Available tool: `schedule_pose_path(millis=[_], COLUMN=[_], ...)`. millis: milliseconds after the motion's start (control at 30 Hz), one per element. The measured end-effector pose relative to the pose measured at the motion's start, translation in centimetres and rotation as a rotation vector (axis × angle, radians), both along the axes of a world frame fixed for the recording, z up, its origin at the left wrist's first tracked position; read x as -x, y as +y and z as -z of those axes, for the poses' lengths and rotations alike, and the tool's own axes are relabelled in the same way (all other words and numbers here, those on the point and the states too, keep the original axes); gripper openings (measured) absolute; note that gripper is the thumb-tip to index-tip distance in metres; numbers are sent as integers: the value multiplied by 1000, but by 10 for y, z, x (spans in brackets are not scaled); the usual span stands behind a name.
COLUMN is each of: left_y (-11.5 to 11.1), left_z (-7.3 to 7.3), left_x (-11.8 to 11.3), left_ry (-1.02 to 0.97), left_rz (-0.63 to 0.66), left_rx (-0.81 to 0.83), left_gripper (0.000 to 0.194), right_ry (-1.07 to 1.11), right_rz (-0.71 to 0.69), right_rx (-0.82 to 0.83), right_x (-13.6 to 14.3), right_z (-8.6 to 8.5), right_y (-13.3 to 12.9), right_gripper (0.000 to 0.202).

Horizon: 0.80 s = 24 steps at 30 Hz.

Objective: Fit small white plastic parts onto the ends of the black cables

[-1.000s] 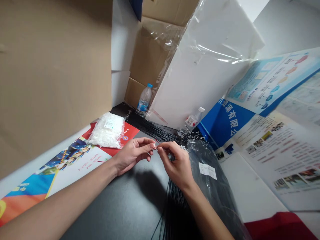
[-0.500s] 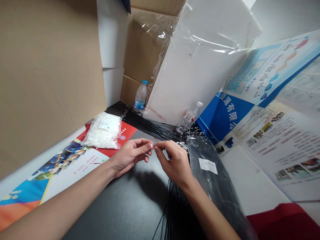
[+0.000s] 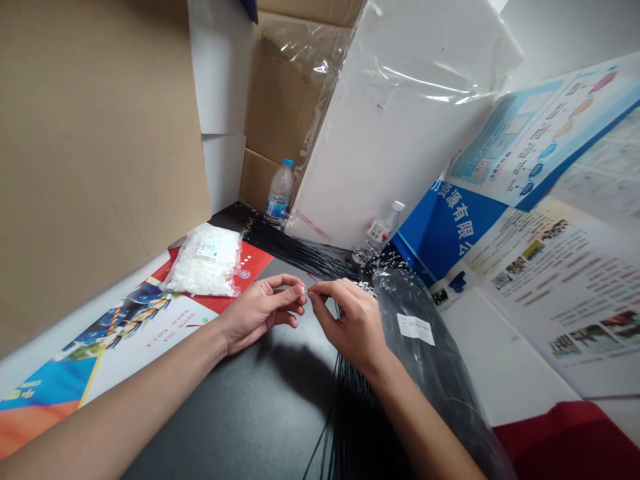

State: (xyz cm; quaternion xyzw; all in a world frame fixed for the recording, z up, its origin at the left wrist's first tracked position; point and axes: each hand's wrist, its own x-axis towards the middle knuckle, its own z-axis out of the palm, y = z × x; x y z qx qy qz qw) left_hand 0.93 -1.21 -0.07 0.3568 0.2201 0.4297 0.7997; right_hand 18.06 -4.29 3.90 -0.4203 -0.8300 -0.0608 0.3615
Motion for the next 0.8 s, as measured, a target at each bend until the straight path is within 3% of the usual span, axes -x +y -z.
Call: schedule_pose_path(millis=[333,800], left_y=[1,-2], left_z=[-3,-3], left_x=[2,-1], left_ry=[-1,59], left_rz=[-32,-133], left_rx=[-1,-127], left_gripper=[24,27], right_ry=[118,167], right_rz=[23,42], right_rx=[101,206], right_x=[3,4], right_z=[-1,-5], right_y=[-1,-2], right_gripper=[11,13])
